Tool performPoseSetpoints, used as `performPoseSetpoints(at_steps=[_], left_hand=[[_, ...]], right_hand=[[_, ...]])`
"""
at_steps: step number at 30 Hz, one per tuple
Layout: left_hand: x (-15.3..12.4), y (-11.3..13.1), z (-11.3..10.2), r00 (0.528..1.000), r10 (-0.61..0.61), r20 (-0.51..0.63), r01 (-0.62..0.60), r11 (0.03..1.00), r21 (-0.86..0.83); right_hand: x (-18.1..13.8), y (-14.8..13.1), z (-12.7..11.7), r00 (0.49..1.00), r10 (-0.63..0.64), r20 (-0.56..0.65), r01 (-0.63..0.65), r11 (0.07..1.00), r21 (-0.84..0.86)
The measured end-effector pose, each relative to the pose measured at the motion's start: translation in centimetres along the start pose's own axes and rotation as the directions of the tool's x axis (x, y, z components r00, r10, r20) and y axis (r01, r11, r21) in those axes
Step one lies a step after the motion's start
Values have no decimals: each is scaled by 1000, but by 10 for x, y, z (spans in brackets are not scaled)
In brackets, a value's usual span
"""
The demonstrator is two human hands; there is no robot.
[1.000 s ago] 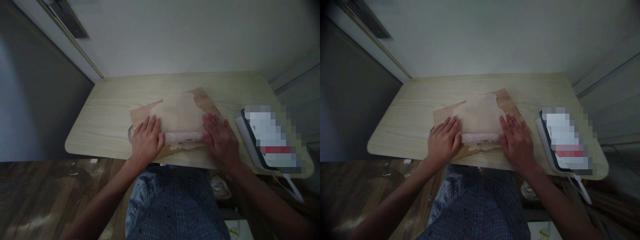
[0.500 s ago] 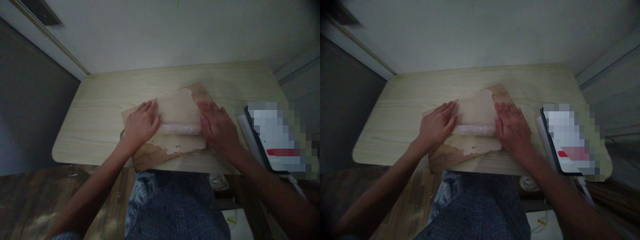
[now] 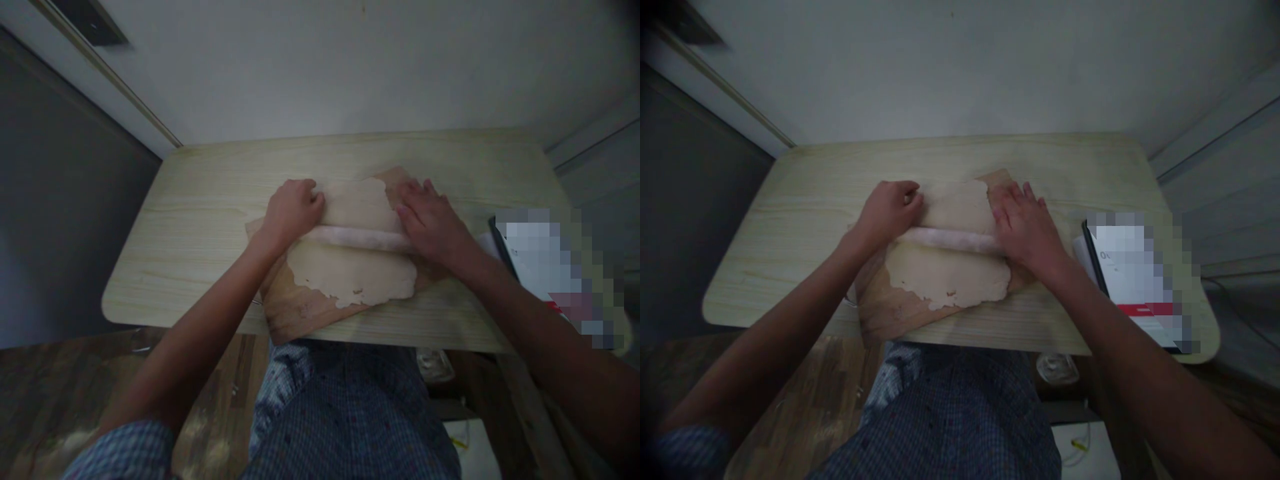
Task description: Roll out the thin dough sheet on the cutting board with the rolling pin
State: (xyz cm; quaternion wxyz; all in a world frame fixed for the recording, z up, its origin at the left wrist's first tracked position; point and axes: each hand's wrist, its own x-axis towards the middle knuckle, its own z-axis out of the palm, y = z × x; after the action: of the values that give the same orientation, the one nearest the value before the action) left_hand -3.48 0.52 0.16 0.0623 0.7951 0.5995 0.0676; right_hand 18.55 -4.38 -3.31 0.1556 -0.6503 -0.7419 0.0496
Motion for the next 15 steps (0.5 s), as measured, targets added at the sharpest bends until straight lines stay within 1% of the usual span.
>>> performPoseSetpoints(at_steps=[4,7,10,15], left_hand=[[9,-4,4,1000,6,-10,-6,1000,-12],[9,-6,7,1000,6,-24,-6,1000,-28],[3,-6,8,999,-13,-35,12,1000,-25],[-12,-5,6,998,-47,-36,46,999,-24]], right_hand=[[10,5,4,999,23,-29,-24,999,-33],[10,4,5,999,37,-37,-39,997,-63],[4,1,3,997,-1,-74,-3,999,-46],[-9,-4,2,996,-41,-85,41,999,-1]])
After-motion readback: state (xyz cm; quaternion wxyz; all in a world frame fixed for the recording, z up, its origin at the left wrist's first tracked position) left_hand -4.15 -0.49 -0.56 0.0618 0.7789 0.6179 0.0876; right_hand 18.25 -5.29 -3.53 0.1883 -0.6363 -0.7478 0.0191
